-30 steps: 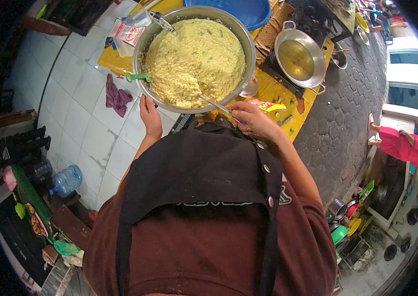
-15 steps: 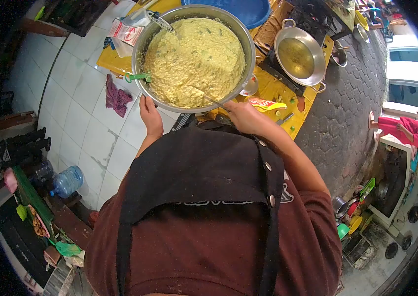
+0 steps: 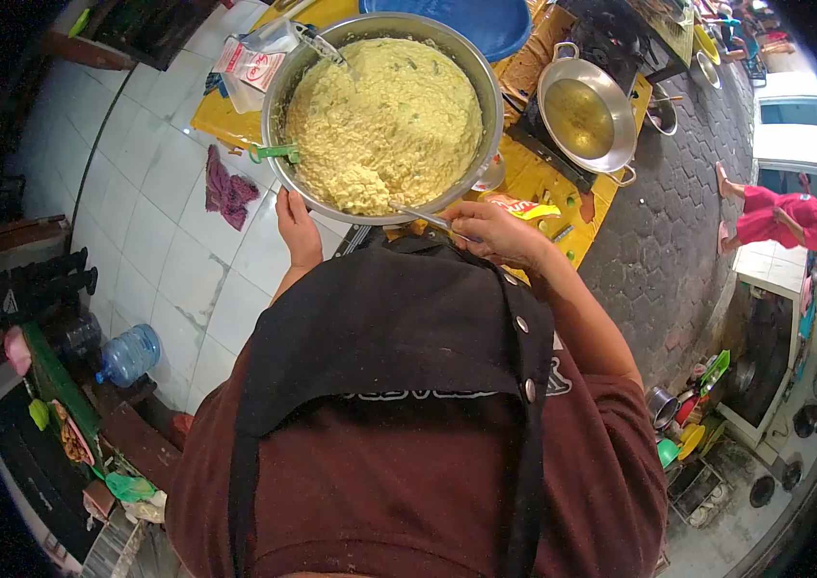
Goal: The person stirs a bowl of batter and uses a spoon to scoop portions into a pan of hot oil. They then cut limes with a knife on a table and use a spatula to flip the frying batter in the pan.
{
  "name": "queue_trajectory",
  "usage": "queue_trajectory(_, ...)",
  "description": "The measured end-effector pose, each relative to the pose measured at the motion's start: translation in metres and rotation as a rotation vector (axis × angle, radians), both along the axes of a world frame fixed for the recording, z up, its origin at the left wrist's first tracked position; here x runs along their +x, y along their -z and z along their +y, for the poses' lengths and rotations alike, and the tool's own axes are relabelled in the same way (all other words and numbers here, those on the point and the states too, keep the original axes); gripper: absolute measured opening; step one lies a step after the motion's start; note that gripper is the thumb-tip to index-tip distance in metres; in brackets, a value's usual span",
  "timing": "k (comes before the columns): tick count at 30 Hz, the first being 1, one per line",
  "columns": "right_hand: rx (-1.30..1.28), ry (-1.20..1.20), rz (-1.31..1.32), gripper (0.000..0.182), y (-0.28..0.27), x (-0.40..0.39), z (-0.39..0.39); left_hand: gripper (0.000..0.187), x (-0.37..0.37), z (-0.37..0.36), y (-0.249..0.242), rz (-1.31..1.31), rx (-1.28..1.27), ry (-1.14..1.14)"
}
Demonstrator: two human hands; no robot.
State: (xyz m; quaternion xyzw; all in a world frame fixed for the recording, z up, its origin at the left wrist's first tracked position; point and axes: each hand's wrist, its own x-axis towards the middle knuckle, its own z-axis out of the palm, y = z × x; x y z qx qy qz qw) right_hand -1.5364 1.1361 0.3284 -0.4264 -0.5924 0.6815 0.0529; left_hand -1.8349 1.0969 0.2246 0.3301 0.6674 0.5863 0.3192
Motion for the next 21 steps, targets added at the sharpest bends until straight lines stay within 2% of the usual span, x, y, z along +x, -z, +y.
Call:
queue_trajectory(2, 0.054, 0.014, 0.042, 0.028, -0.001, 0.0, -0.002, 0.034, 0.001, 0.001, -0.004, 0.066, 0.006, 0.001)
queue_trajectory(5, -0.068, 0.097, 0.05, 0.03, -0.018, -0.001, -0.003, 0.034, -0.002, 0.0, 0.004, 0.003, -0.012, 0.004)
queue_trajectory(7, -0.356, 0.28, 0.118, 0.031, -0.045, -0.004, 0.0, 0.032, 0.001, 0.004, 0.004, 0.031, 0.03, -0.017)
queue_trajectory(11, -0.379, 0.369, 0.094, 0.03, -0.05, -0.001, 0.003, 0.033, -0.002, 0.005, 0.014, 0.039, -0.002, -0.053)
queue_trajectory(14, -0.402, 0.417, 0.126, 0.031, -0.043, 0.009, 0.008, 0.031, 0.008, 0.014, -0.001, 0.03, -0.004, -0.123)
queue_trajectory(16, -0.419, 0.409, 0.148, 0.031, -0.046, 0.017, 0.011, 0.03, 0.022, 0.02, -0.02, -0.095, 0.039, -0.24)
queue_trajectory(18, -0.407, 0.429, 0.157, 0.031, -0.048, 0.029, 0.015, 0.031, 0.016, 0.026, -0.008, -0.171, 0.057, -0.144)
queue_trajectory(20, -0.477, 0.481, 0.24, 0.031, -0.054, 0.043, 0.018, 0.032, 0.021, 0.033, -0.009, -0.115, -0.011, -0.286)
queue_trajectory(21, -0.485, 0.507, 0.258, 0.03, -0.058, 0.051, 0.021, 0.032, 0.022, 0.036, -0.008, -0.121, -0.005, -0.265)
